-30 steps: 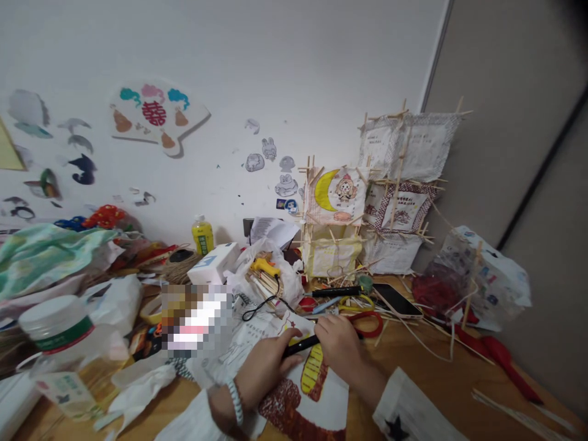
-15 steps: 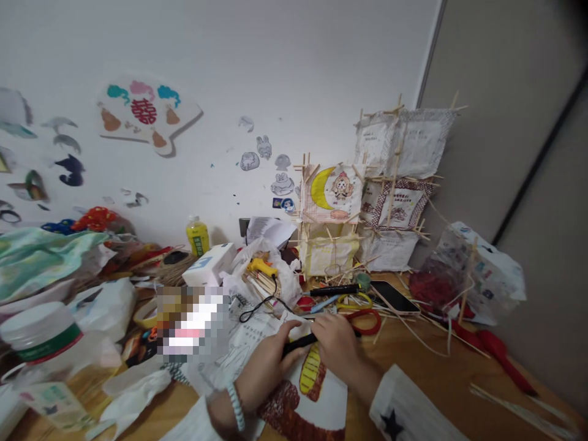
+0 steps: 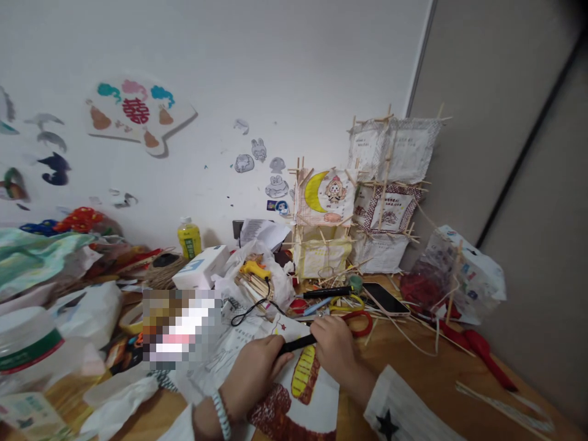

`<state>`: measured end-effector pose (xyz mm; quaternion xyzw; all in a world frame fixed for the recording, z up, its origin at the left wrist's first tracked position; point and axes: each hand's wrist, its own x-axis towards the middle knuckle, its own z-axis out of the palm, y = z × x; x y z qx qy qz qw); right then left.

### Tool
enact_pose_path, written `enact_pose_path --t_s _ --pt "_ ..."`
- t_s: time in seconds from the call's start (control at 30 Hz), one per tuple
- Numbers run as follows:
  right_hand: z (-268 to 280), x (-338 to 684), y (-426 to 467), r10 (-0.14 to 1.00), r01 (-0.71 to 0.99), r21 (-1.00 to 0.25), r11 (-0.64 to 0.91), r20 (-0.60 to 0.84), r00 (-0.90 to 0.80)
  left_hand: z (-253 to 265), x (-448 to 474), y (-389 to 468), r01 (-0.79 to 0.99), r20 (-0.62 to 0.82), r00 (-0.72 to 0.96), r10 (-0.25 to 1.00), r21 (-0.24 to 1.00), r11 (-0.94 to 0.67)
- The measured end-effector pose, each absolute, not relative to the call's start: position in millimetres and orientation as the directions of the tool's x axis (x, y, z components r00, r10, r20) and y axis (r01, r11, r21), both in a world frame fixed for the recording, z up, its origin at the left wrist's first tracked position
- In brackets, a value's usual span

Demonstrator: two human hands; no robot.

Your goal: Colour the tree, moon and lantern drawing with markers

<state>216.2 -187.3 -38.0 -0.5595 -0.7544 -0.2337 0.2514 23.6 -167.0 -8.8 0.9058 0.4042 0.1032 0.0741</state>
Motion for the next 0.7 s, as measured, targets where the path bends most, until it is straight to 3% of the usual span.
enact_pose_path --t_s 0.4,0.53,0.7 --pt "-36 224 -182 0.721 0.955 0.109 0.275 0.634 -0.280 -1 11 -156 0.686 0.129 0.712 0.690 0.086 -0.723" --pt "-28 248 -181 0.697 0.989 0.032 0.143 0.706 -0.124 5 -3 -143 0.714 0.209 0.658 0.723 0.131 -0.688" --pt "-26 249 -183 0.652 0.983 0.055 0.174 0.742 -0.157 -3 -1 -141 0.640 0.262 0.696 0.668 0.194 -0.743"
